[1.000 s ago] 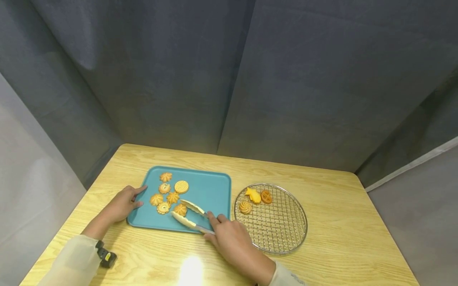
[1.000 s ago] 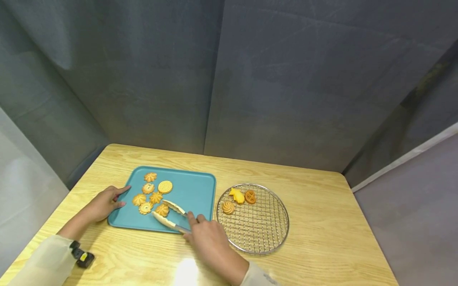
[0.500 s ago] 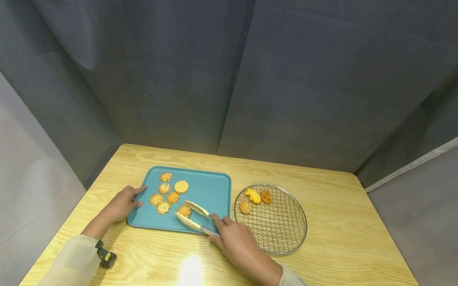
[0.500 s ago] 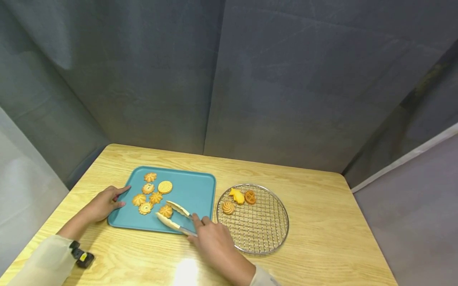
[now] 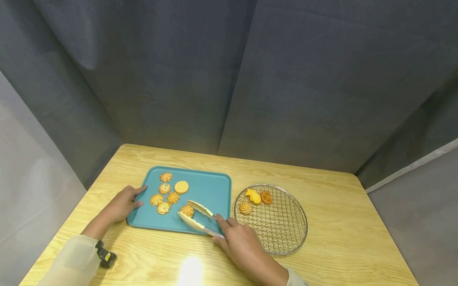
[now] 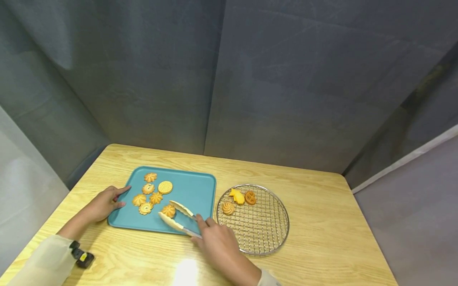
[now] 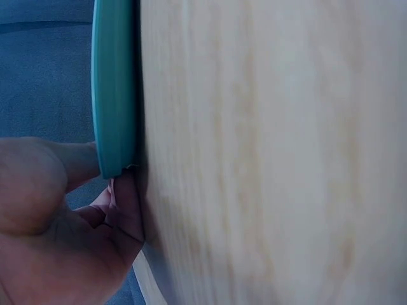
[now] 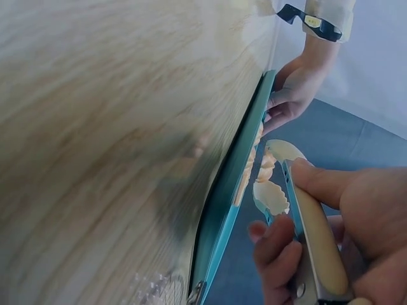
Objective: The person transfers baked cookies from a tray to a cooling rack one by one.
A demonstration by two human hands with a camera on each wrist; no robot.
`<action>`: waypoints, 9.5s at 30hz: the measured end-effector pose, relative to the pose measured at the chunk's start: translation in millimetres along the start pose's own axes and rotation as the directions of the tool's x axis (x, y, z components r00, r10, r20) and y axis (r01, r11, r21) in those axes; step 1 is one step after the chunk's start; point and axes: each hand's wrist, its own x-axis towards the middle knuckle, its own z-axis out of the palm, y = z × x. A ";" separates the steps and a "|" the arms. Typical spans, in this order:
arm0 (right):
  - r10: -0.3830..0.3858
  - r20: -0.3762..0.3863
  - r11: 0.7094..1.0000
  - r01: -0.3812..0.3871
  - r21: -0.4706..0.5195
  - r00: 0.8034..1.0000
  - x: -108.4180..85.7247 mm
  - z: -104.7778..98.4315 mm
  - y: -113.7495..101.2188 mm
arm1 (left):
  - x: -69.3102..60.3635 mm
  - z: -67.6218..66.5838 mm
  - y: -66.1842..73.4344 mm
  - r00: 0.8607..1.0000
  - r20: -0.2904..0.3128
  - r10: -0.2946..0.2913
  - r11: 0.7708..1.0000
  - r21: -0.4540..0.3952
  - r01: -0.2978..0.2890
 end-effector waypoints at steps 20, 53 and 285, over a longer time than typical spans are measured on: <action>-0.017 -0.054 1.000 0.016 -0.026 0.998 -13.3 -6.9 15.8 | -0.9 -0.3 1.6 1.000 -0.003 -0.006 1.000 -0.015 0.006; 0.109 -0.099 0.994 -0.109 0.004 0.989 -46.0 -21.8 48.4 | 0.4 2.0 2.6 0.999 -0.008 -0.032 0.999 -0.002 0.032; 0.111 0.083 0.993 -0.113 0.029 0.990 94.5 15.2 -11.0 | -9.1 -1.0 -2.7 1.000 0.000 -0.020 1.000 -0.001 0.020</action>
